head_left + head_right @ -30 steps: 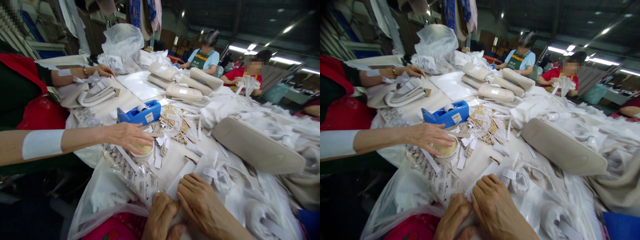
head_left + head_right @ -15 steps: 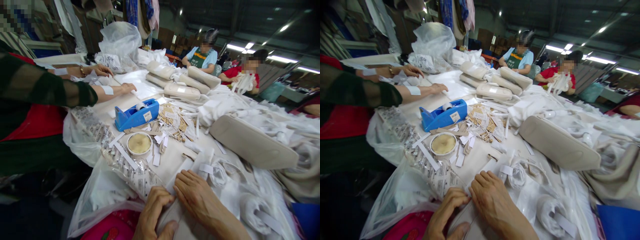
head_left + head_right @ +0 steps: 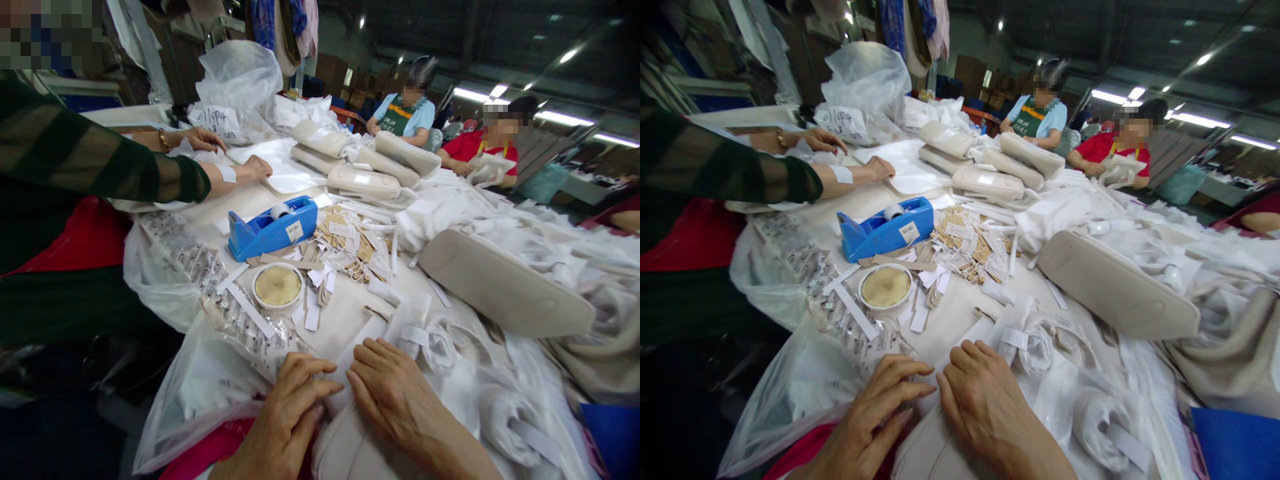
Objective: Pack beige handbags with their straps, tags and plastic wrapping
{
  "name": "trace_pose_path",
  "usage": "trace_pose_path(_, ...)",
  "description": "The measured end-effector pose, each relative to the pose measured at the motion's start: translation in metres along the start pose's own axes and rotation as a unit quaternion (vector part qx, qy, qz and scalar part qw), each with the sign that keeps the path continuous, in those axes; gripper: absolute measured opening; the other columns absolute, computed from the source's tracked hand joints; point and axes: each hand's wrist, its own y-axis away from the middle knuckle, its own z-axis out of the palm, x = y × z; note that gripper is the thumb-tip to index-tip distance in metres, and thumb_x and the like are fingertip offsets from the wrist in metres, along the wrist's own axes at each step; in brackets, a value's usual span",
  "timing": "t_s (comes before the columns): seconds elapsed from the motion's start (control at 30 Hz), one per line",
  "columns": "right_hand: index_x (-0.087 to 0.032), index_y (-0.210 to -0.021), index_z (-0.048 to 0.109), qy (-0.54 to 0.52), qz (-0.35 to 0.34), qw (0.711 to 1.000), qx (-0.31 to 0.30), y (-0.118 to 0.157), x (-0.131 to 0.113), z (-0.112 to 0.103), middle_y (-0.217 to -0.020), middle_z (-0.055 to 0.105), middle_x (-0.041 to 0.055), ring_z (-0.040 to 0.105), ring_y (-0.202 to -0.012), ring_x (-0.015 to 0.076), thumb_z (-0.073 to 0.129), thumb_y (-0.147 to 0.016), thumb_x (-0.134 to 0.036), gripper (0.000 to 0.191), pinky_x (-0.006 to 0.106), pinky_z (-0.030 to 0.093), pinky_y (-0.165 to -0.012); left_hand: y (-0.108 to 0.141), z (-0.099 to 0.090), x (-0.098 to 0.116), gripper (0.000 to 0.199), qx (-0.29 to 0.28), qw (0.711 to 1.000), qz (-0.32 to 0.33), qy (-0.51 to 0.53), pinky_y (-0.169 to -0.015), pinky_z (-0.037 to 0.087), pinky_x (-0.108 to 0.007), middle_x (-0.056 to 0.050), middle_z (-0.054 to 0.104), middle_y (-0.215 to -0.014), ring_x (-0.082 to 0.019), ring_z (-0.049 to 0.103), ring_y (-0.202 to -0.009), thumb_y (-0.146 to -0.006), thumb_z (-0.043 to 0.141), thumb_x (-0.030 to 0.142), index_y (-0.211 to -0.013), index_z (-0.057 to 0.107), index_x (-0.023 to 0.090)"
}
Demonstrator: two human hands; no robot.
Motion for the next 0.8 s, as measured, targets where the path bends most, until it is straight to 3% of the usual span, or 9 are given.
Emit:
trace_pose_path(0.13,-0.019,-0.073,0.048,0.003,-0.007,0.999,0.032,0.001,-0.002,-0.004,-0.073,0.052,0.0000,0.043,-0.071,0.0161,0.039,-0.098,-0.015,0.026,0.033,0.029,-0.073,-0.014,-0.007,0.003,0.029,-0.042,0.999,0.012,0.032,-0.095,0.040,-0.032,-0.005,0.063,-0.103,-0.018,0.053,-0.101,-0.082,0.049,-0.004,-0.099,0.056,0.019)
trace_pose_path(0.47,-0.019,-0.073,0.048,0.005,-0.005,0.999,0.053,0.004,-0.003,-0.008,-0.073,0.051,0.0004,0.043,-0.071,0.0162,0.040,-0.096,-0.012,0.025,0.034,0.029,-0.071,-0.026,-0.001,0.003,0.031,-0.055,0.996,0.031,0.067,-0.083,0.041,-0.028,-0.004,0.058,-0.088,-0.017,0.051,-0.094,-0.073,0.042,-0.011,-0.080,0.053,0.017)
trace_pose_path(0.67,-0.018,-0.074,0.050,0.005,0.002,0.999,0.044,0.002,-0.007,-0.010,-0.073,0.052,0.0009,0.045,-0.071,0.0160,0.039,-0.096,-0.013,0.025,0.034,0.031,-0.072,-0.024,0.009,0.004,0.026,-0.095,0.994,-0.007,0.057,-0.078,0.042,-0.027,-0.002,0.058,-0.077,-0.017,0.050,-0.086,-0.078,0.045,-0.005,-0.068,0.051,0.018)
trace_pose_path(0.8,-0.018,-0.073,0.049,0.015,0.000,1.000,0.028,-0.001,-0.007,-0.006,-0.074,0.054,0.0011,0.047,-0.071,0.0161,0.040,-0.095,-0.013,0.025,0.034,0.031,-0.072,-0.021,0.000,0.013,0.020,-0.120,0.986,-0.099,0.052,-0.078,0.044,-0.027,-0.003,0.059,-0.081,-0.018,0.054,-0.086,-0.076,0.050,-0.001,-0.072,0.055,0.018)
